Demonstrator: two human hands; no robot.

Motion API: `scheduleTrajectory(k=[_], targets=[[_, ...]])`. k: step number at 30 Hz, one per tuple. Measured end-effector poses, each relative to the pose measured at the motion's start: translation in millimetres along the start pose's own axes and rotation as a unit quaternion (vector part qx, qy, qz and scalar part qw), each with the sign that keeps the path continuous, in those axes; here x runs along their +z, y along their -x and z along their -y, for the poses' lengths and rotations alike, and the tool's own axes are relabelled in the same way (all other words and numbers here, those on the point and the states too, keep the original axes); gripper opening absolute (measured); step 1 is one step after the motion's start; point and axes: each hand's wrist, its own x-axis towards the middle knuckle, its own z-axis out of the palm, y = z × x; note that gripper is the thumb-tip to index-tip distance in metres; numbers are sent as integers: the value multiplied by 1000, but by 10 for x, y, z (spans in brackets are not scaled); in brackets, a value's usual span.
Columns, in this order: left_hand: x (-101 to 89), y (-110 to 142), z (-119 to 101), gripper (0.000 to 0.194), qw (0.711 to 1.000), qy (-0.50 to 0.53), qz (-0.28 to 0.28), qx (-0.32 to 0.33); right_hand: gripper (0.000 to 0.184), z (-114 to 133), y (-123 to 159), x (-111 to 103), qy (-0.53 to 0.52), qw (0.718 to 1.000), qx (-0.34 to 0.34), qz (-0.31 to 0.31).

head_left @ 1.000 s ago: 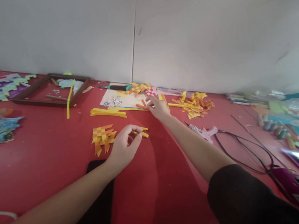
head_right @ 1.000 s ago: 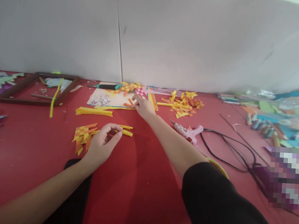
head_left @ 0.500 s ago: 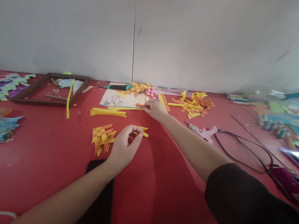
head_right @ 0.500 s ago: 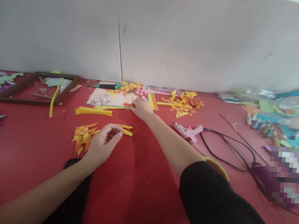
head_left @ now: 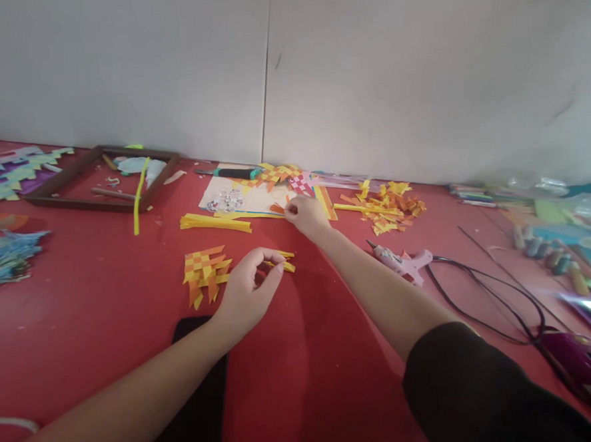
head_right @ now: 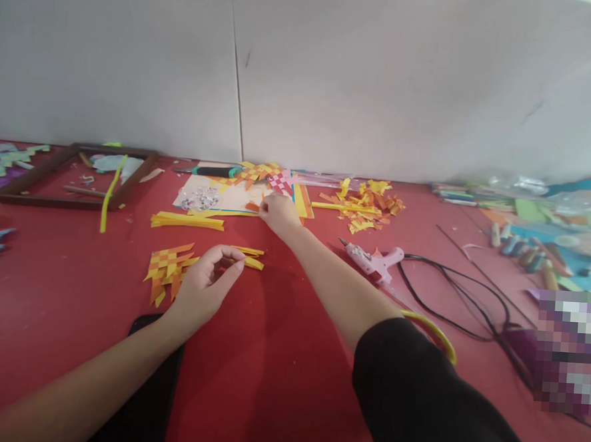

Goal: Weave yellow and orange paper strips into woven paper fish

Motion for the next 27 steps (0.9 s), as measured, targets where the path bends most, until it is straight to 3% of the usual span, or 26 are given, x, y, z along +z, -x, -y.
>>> scheduleTrajectory(k=[7,11,15,20,24,27], targets=[[4,-20,21,10,1000,1,-3,2,33,-62,-4,-40,-35,999,7,1],[10,-29,36,9,1000,5,-4,2,21,-62,37,-59,-43,999,8,-24],[10,-18,40,9,1000,9,-5,1,32,-21,82,-79,-25,999,-7,-45],[7,-10,45,9,1000,5,-4,-1,16,52,99,-84,34,999,-23,-21],[9,-19,45,9,1000,8,-1,0,32,96,82,-98,77,996,-33,13],[11,-23,37,8,1000,6,-6,6,34,124,57,-122,98,994,-42,33]])
